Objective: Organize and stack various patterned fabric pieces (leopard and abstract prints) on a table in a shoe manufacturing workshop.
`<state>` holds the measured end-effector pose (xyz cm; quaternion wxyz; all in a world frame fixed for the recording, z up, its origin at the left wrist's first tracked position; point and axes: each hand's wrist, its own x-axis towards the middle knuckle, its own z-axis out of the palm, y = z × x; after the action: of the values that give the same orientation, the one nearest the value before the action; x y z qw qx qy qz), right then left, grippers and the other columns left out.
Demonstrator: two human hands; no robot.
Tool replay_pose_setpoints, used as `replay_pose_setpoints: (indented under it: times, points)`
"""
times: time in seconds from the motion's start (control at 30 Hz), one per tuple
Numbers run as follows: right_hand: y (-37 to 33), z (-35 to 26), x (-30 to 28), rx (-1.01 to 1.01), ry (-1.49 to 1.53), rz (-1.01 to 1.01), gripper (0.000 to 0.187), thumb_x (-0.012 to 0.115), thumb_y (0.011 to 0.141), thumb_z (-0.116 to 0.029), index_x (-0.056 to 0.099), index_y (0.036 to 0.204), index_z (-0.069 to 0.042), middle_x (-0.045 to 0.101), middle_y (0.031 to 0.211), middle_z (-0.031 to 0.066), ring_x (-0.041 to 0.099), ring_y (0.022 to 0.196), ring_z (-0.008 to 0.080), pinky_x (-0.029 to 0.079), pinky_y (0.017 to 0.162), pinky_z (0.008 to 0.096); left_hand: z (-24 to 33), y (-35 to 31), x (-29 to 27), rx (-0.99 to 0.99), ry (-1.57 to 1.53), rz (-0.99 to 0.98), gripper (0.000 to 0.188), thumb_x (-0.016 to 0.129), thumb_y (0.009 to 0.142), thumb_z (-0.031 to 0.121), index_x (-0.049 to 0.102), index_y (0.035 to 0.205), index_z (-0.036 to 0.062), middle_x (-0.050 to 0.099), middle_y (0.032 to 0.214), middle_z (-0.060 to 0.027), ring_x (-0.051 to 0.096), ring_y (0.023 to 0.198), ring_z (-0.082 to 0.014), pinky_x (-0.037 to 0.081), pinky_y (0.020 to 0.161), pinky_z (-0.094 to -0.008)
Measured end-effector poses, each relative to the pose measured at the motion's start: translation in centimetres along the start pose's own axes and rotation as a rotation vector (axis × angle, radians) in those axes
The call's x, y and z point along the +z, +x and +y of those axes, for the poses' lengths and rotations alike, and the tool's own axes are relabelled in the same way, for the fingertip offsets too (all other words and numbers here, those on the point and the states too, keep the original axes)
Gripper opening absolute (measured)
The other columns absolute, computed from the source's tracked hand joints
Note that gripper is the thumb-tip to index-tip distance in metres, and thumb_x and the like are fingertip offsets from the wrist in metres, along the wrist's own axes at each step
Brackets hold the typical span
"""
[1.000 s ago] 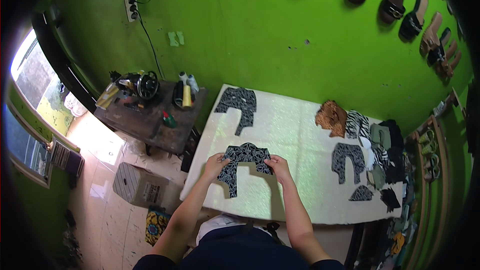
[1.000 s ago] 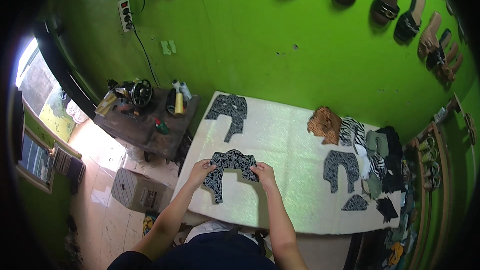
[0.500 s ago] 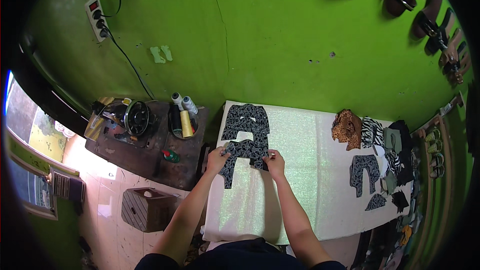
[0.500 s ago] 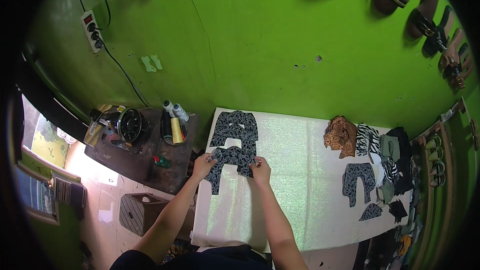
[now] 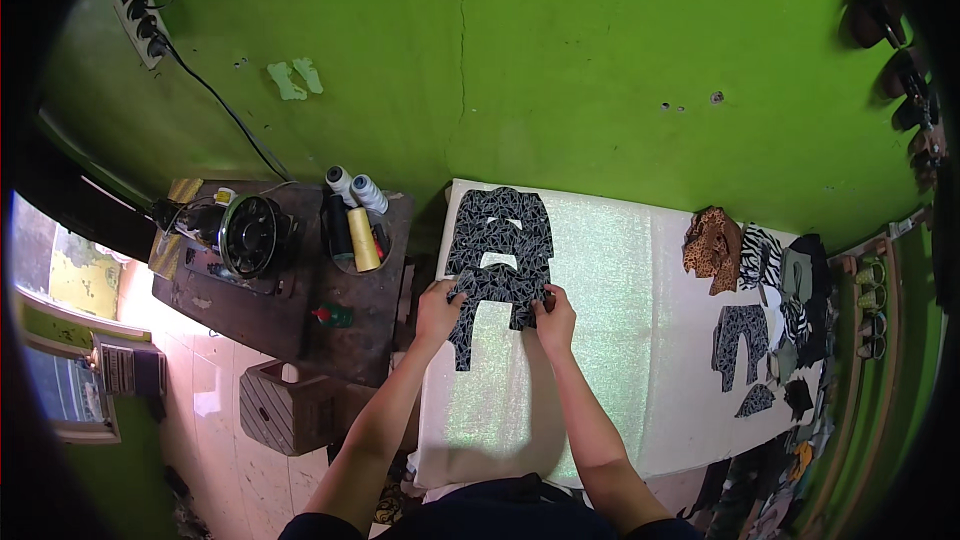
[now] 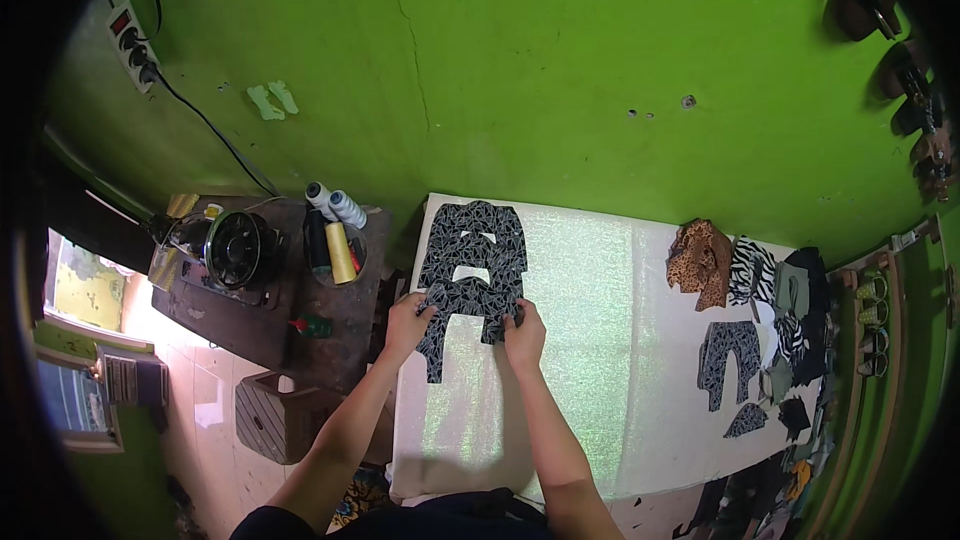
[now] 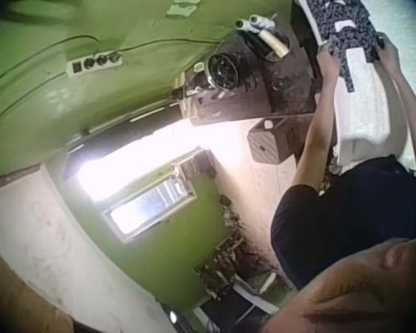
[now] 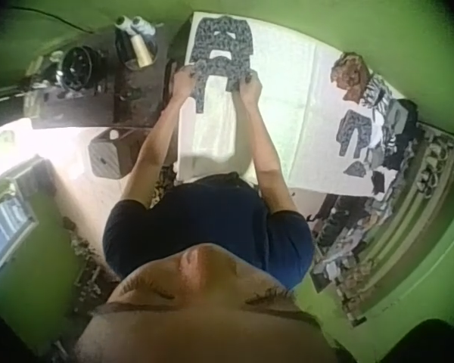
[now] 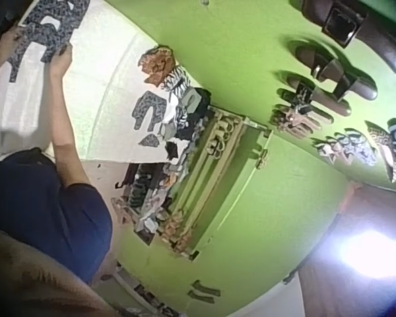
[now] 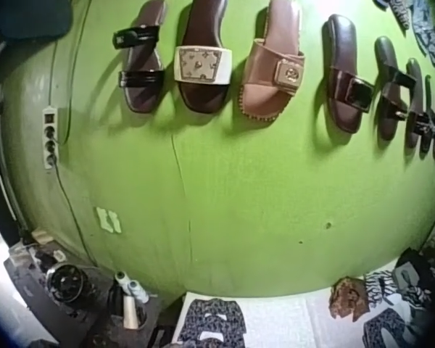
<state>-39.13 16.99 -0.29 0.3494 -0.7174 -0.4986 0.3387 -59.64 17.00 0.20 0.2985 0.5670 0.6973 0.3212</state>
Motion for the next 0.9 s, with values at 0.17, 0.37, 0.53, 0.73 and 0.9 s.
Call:
replay_pose_setpoints:
  times: [0.17,0.37,0.53,0.73,0.9]
  points:
    - [0.2,-0.6,0.3,-0.020,-0.010,0.013,0.031,0.062,0.076,-0.005,0.055,0.106,0.000,0.061,0.083,0.0172,0.060,0.075,0.0282,0.046,0.069,0.0354,-0.1,0.3,0.2,-0.029,0.015,0.022,0.028,0.068,0.072,0.012,0.060,0.096,-0.0010,0.060,0.092,-0.0196,0.059,0.086,-0.0335,0.047,0.075,-0.0368]
    - [0.6,-0.3,0.4,-0.090,-0.056,0.043,0.032,0.062,0.077,-0.003,0.054,0.107,0.000,0.061,0.083,0.0164,0.060,0.075,0.0257,0.046,0.067,0.0338,0.4,0.4,0.1,0.010,0.058,0.040,0.027,0.068,0.072,0.012,0.060,0.094,-0.0012,0.059,0.090,-0.0177,0.059,0.082,-0.0315,0.048,0.072,-0.0362]
    - [0.8,-0.5,0.6,-0.099,-0.030,0.050,0.032,0.062,0.077,-0.002,0.054,0.108,0.000,0.062,0.081,0.0150,0.060,0.072,0.0223,0.047,0.064,0.0315,1.1,0.8,-0.4,-0.028,0.061,0.015,0.026,0.067,0.073,0.012,0.059,0.094,-0.0003,0.059,0.094,-0.0179,0.059,0.086,-0.0340,0.047,0.074,-0.0384]
    - [0.8,-0.6,0.8,-0.140,-0.110,0.063,0.031,0.061,0.077,-0.001,0.054,0.108,0.001,0.063,0.084,0.0160,0.061,0.074,0.0228,0.047,0.066,0.0313,0.8,0.8,0.0,-0.011,0.110,0.034,0.025,0.067,0.072,0.011,0.059,0.093,-0.0002,0.059,0.092,-0.0175,0.059,0.083,-0.0336,0.048,0.072,-0.0382]
    - [0.8,-2.2,0.1,-0.026,-0.025,-0.011,0.031,0.060,0.077,-0.003,0.054,0.107,0.001,0.061,0.091,0.0183,0.059,0.083,0.0311,0.046,0.074,0.0369,0.6,0.4,-0.1,0.005,0.055,0.069,0.024,0.067,0.073,0.012,0.059,0.092,0.0005,0.058,0.091,-0.0165,0.059,0.083,-0.0325,0.048,0.071,-0.0383]
